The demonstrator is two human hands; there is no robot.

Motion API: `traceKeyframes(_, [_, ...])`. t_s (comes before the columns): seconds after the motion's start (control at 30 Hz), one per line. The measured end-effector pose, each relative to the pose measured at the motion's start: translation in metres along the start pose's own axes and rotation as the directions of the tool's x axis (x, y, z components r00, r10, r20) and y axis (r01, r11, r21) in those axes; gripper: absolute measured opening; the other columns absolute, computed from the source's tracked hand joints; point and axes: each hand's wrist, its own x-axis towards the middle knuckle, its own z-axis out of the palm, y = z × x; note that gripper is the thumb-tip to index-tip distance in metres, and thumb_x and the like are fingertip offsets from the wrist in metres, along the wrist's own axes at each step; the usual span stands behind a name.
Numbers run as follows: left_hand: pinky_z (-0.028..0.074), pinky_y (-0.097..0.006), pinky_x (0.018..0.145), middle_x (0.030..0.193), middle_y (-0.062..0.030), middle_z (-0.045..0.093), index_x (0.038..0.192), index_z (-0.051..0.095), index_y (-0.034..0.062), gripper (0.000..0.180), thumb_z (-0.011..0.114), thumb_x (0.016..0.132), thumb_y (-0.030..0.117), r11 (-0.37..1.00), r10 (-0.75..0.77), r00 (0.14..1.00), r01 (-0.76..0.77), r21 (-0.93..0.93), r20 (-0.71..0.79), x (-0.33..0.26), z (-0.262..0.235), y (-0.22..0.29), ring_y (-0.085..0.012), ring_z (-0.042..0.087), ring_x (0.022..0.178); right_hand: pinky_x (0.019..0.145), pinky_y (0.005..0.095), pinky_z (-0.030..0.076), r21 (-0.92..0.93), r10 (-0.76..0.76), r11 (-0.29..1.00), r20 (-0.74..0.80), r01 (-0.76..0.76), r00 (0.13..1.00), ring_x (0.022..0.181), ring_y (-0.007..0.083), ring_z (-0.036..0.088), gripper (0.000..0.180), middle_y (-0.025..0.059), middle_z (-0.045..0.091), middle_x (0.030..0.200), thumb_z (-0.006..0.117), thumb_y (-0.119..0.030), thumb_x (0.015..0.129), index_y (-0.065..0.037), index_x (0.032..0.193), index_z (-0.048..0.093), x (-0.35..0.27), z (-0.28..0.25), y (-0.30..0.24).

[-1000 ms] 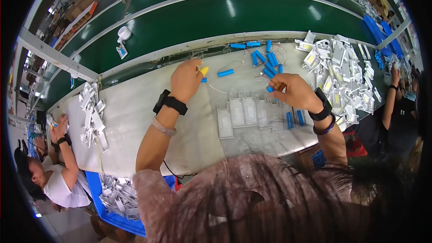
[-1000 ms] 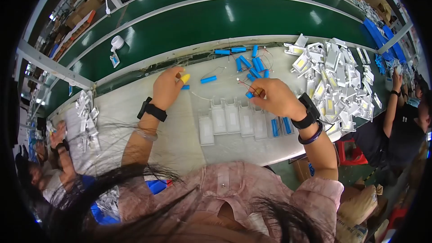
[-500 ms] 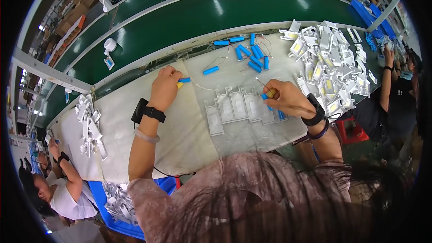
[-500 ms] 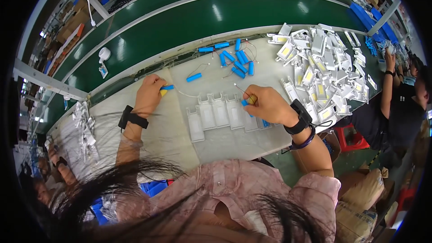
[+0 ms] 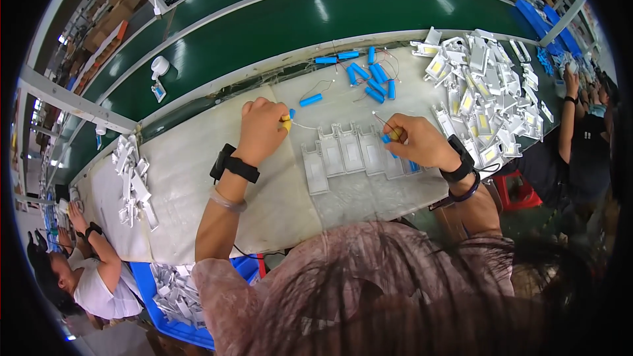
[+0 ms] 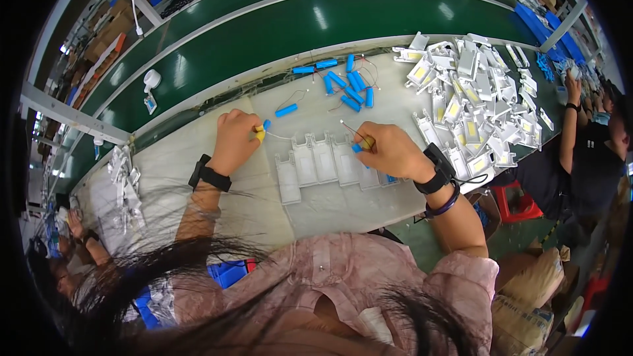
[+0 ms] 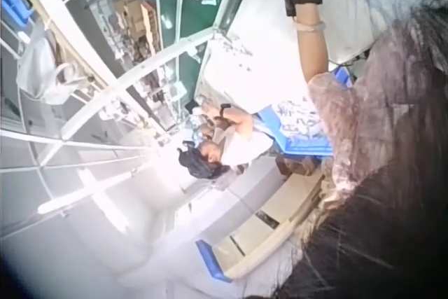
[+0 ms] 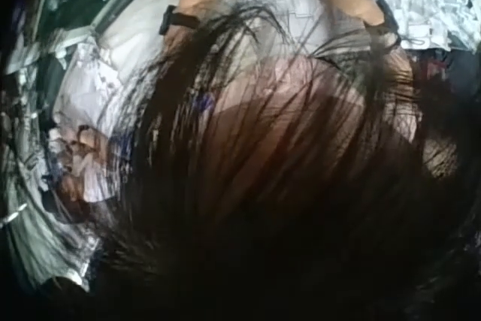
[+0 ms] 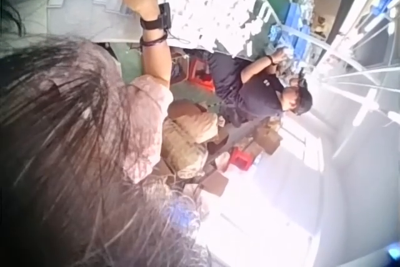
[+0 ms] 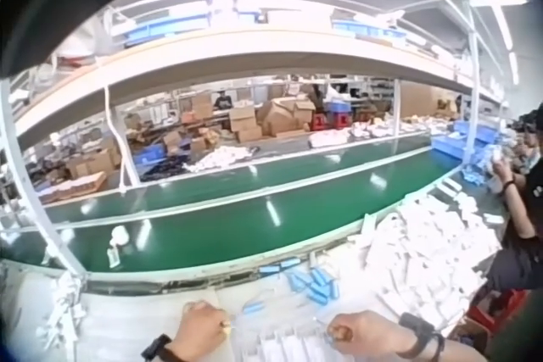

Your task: Assembling small LED lighting components and placing them into trays on a factory production line.

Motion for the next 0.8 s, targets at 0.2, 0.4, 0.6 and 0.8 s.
traceKeyframes(0.2, [0.046, -0.04, 0.069, 0.084, -0.0064, 0.063, 0.091, 0.058, 0.0072, 0.018, 0.061, 0.075, 0.001, 0.949, -0.291, 0.94, 0.307, -0.068, 0.178, 0.009, 0.007, -0.003, -0.0293, 0.061, 0.081, 0.059, 0.0252, 0.044, -0.024, 0.003, 1.0, -0.013, -0.003, 1.0, 0.063, 0.0095, 0.05, 0.023, 0.0026, 0.055, 0.07, 0.069, -0.003, 0.077, 0.002, 0.096, 0.058, -0.001, 0.0, -0.002])
traceKeyframes(0.4, [0.048, -0.038, 0.081, 0.105, -0.0113, 0.062, 0.104, 0.061, 0.0061, 0.033, 0.056, 0.073, -0.005, 0.987, -0.146, 0.989, 0.144, -0.073, -0.021, 0.006, -0.015, -0.001, -0.031, 0.059, 0.097, 0.06, 0.0251, 0.044, 0.009, 0.004, 1.0, -0.034, -0.004, 0.999, 0.063, 0.01, 0.05, 0.023, 0.0028, 0.055, 0.07, 0.069, -0.003, 0.077, 0.002, 0.096, 0.058, -0.001, -0.001, -0.002])
traceKeyframes(0.6, [0.045, -0.038, 0.09, 0.115, -0.008, 0.061, 0.093, 0.066, 0.0046, 0.035, 0.05, 0.068, -0.012, 0.967, 0.211, 0.965, -0.183, -0.177, 0.153, 0.007, -0.034, 0.003, -0.0324, 0.053, 0.107, 0.058, 0.0282, 0.045, 0.004, -0.028, 1.0, -0.057, 0.028, 0.998, 0.061, 0.0149, 0.053, 0.023, 0.0064, 0.056, 0.069, 0.069, -0.005, 0.076, 0.0, 0.096, 0.059, -0.002, 0.0, 0.0])
traceKeyframes(0.8, [0.045, -0.039, 0.091, 0.111, -0.0096, 0.064, 0.094, 0.067, 0.0051, 0.043, 0.045, 0.066, -0.018, 0.966, 0.127, 0.988, -0.103, -0.236, 0.087, 0.006, -0.045, -0.039, -0.0334, 0.055, 0.105, 0.059, 0.0288, 0.045, 0.022, -0.015, 1.0, -0.056, 0.016, 0.998, 0.061, 0.0155, 0.054, 0.023, 0.0069, 0.058, 0.07, 0.07, -0.006, 0.076, 0.0, 0.096, 0.059, -0.005, -0.002, -0.006])
